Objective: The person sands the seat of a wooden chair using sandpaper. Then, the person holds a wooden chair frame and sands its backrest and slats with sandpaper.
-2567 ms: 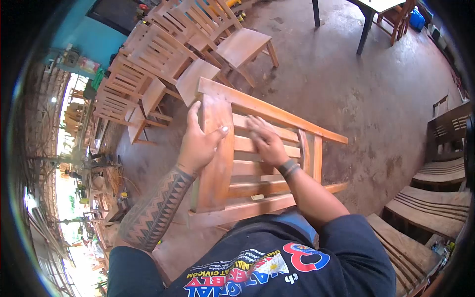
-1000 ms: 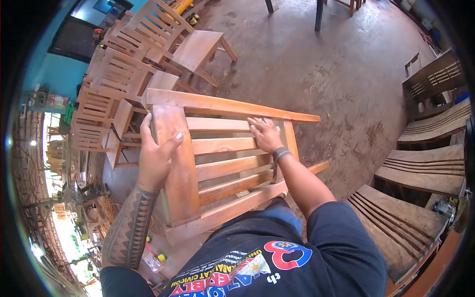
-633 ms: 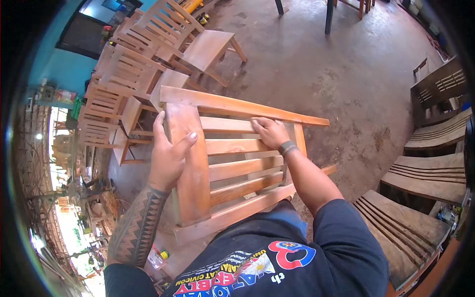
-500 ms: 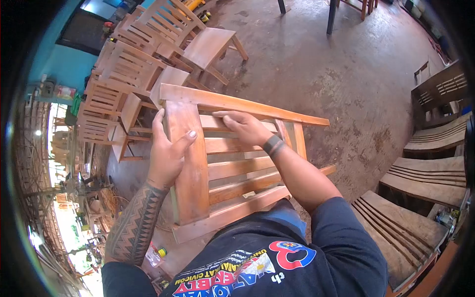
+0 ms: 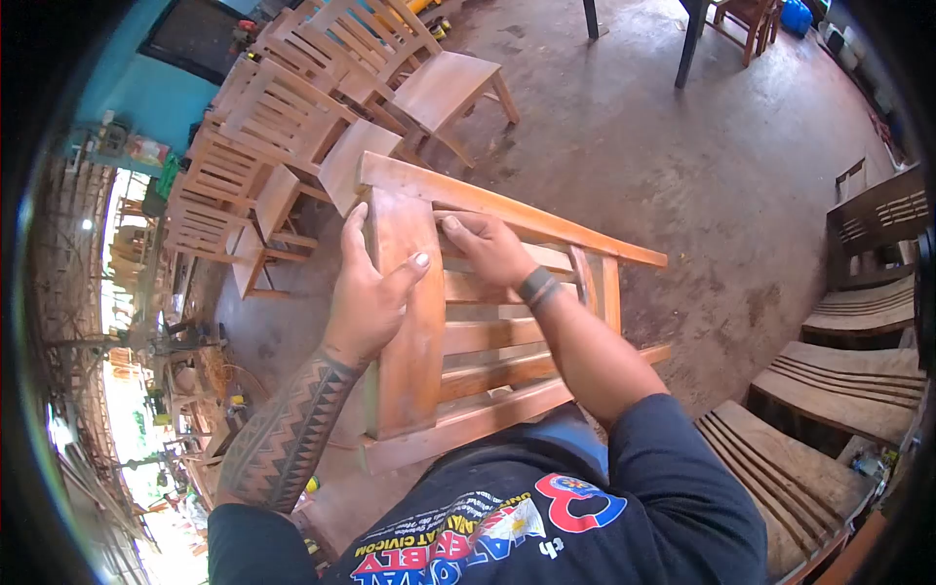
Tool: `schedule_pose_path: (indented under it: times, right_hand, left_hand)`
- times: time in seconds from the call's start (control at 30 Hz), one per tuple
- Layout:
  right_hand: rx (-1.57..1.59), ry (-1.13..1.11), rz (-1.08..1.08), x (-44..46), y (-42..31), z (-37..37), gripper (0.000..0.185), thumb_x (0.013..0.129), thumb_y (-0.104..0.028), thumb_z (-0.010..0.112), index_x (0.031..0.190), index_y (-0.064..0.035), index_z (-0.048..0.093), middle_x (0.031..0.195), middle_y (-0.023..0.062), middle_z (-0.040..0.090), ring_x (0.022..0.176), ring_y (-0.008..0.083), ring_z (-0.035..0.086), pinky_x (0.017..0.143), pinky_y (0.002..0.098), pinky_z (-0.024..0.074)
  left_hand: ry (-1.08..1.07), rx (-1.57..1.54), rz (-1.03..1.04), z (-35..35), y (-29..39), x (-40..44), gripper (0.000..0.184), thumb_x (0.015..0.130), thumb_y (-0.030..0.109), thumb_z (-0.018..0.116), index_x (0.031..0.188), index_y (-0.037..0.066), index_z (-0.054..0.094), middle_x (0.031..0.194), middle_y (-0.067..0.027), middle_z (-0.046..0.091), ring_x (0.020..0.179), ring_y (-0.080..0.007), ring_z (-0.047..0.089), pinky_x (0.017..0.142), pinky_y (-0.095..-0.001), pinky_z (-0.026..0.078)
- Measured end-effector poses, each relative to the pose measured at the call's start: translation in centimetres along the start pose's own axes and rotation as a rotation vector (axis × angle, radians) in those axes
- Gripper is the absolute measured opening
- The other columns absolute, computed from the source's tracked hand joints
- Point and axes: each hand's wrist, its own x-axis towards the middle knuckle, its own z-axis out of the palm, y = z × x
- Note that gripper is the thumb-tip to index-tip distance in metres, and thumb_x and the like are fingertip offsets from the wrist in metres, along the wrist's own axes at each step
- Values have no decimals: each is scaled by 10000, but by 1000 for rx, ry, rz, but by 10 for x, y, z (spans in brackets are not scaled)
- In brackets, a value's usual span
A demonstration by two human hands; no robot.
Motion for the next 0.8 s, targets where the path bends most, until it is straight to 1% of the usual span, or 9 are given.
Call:
schedule_pose_path:
  times: [0.1, 0.23, 0.37, 0.4, 0.47, 0.57, 0.63, 0.73, 0.8]
  right_hand:
    - [-108, -30, 87, -23, 23, -35, 444, 1153, -378, 597, 1424, -52, 730, 1350, 121, 779, 1215, 209, 699, 1105, 375, 521]
    - [-321, -6, 661, -73, 120, -111, 480, 1130, -476, 618, 1360, -81, 766, 1223, 99, 792, 1130, 183, 701, 1043, 376, 547]
    - [-124, 146, 353, -37, 46, -30, 443, 1148, -450, 581, 1178, -49, 769, 1095, 118, 782, 1062, 173, 703, 992, 398, 555]
    - [-167, 90, 402, -21, -3, -10, 416, 1142, -405, 583, 1145, -25, 753, 1122, 171, 784, 1092, 232, 733, 998, 431, 555]
    - [-269, 79, -17, 0, -1, 10, 383, 1123, -346, 592, 1226, -6, 737, 1206, 232, 747, 1168, 386, 700, 1066, 466, 524]
    - [-265, 86, -30, -30, 17, -14, 408, 1133, -364, 581, 1309, -29, 735, 1268, 228, 737, 1224, 383, 679, 1104, 467, 509]
    - [-290, 126, 299, -62, 71, -50, 471, 1144, -414, 561, 1387, -42, 718, 1425, 235, 697, 1350, 379, 645, 1137, 470, 498]
    - [-432, 189, 343, -102, 154, -106, 446, 1170, -427, 530, 1205, -50, 765, 1104, 119, 791, 1059, 202, 717, 967, 377, 546]
    - [-564, 74, 522, -77, 84, -94, 441, 1174, -415, 524, 1173, -41, 759, 1083, 99, 783, 1028, 191, 706, 939, 363, 543]
  left_hand:
    - [-3, 9, 39, 2, -8, 4, 941, 982, 255, 778, 1687, -45, 232, 1620, -300, 467, 1505, -369, 505, 1250, -439, 397]
    - [5, 37, 61, 1, -3, 2, 926, 987, 244, 766, 1688, -42, 231, 1626, -297, 465, 1514, -372, 497, 1254, -439, 393]
    - [9, 56, 48, 2, 12, -1, 899, 991, 217, 755, 1683, -46, 244, 1629, -291, 471, 1516, -353, 498, 1258, -439, 391]
    - [-4, 46, 54, 6, 11, 0, 888, 995, 210, 749, 1682, -48, 249, 1631, -288, 471, 1517, -349, 496, 1258, -437, 391]
    - [-19, 37, 71, 6, 6, 3, 867, 1002, 195, 739, 1681, -52, 259, 1634, -282, 471, 1520, -340, 493, 1259, -434, 390]
    - [-21, 64, 73, 0, -2, 3, 842, 1012, 167, 722, 1683, -58, 264, 1636, -273, 472, 1522, -336, 489, 1261, -427, 388]
    - [-16, 78, 81, -3, -3, 2, 833, 1024, 151, 704, 1689, -63, 248, 1635, -270, 471, 1522, -329, 487, 1264, -424, 383]
    - [-11, 141, 93, -6, -10, 2, 828, 1031, 153, 699, 1690, -60, 244, 1635, -269, 471, 1521, -328, 487, 1264, -422, 381]
    - [-17, 117, 80, -7, -10, 1, 825, 1034, 156, 697, 1691, -53, 245, 1635, -270, 472, 1523, -331, 485, 1264, -422, 380]
